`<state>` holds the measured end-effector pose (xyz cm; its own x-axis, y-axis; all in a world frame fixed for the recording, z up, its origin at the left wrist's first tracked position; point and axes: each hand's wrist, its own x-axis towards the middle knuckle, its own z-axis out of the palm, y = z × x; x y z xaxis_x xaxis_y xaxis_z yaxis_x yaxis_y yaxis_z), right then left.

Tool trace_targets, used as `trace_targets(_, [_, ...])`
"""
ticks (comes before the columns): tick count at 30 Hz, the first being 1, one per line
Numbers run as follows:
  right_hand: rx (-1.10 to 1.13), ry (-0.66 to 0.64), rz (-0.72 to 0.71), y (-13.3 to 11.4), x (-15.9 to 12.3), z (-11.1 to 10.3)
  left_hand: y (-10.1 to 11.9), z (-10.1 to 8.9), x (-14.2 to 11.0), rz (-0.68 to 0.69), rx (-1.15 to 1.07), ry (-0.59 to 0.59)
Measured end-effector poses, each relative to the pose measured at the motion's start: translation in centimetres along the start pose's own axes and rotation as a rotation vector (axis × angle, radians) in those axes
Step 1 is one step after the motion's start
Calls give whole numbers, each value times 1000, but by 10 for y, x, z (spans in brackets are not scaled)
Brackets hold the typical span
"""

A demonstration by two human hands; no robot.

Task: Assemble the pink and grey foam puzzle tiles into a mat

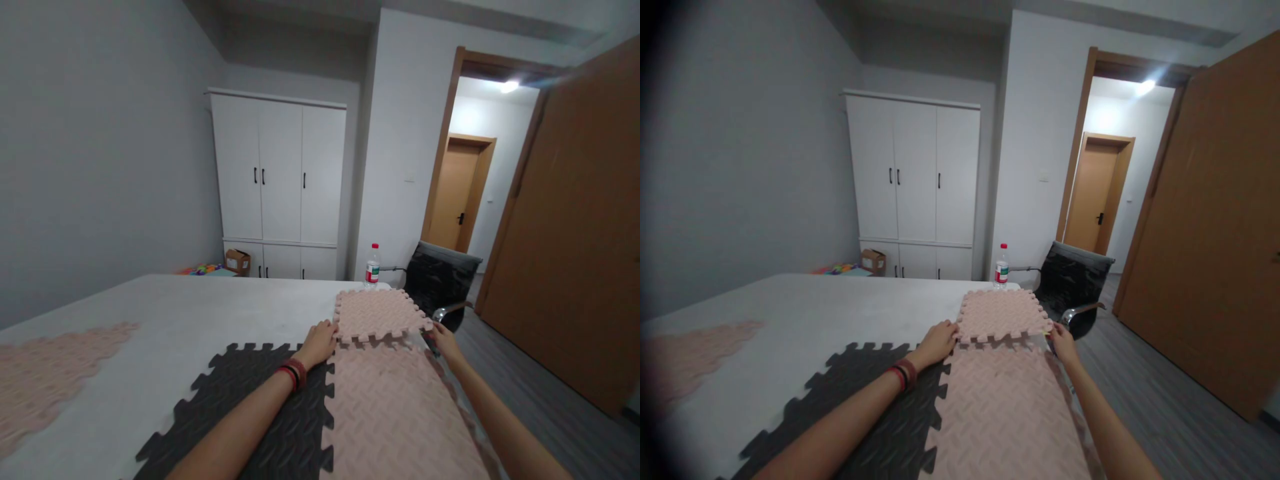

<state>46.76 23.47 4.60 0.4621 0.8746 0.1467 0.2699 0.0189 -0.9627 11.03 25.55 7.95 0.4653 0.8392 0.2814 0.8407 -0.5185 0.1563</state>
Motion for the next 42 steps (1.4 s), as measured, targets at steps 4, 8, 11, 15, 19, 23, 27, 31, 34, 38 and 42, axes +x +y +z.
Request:
trace_targets(4, [156,-25,105,13,2,5,1,14,-3,10,63,0])
trace_targets(8, [188,-43,148,19,5,-4,5,26,-10,-28,116,35])
trace_targets(11, [73,-51,142,23,5,-7,5,32,-15,-72,140,69])
trace_targets(15, [-195,-8,46,28,5,16,3,35,-18,-97,151,115])
trace_targets(19, [-492,-3,-79,32,4,40,1,39,-16,-98,150,146])
trace_targets(23, [-740,-13,-132,33,3,45,-1,43,-15,-113,146,159])
trace_targets(27, [-905,-33,-185,30,1,45,-2,44,-15,-119,139,159])
trace_targets(31, [-1035,-23,-242,22,-9,47,-4,44,-15,-121,134,158])
trace_targets(34, [-1125,-6,-290,15,-17,51,-6,49,-15,-152,131,162])
trace_targets(38, [-1231,-37,-332,7,-20,58,-9,57,-15,-188,128,156])
trace_targets(42, [-1305,-66,-336,3,-19,62,-10,59,-15,-195,132,156])
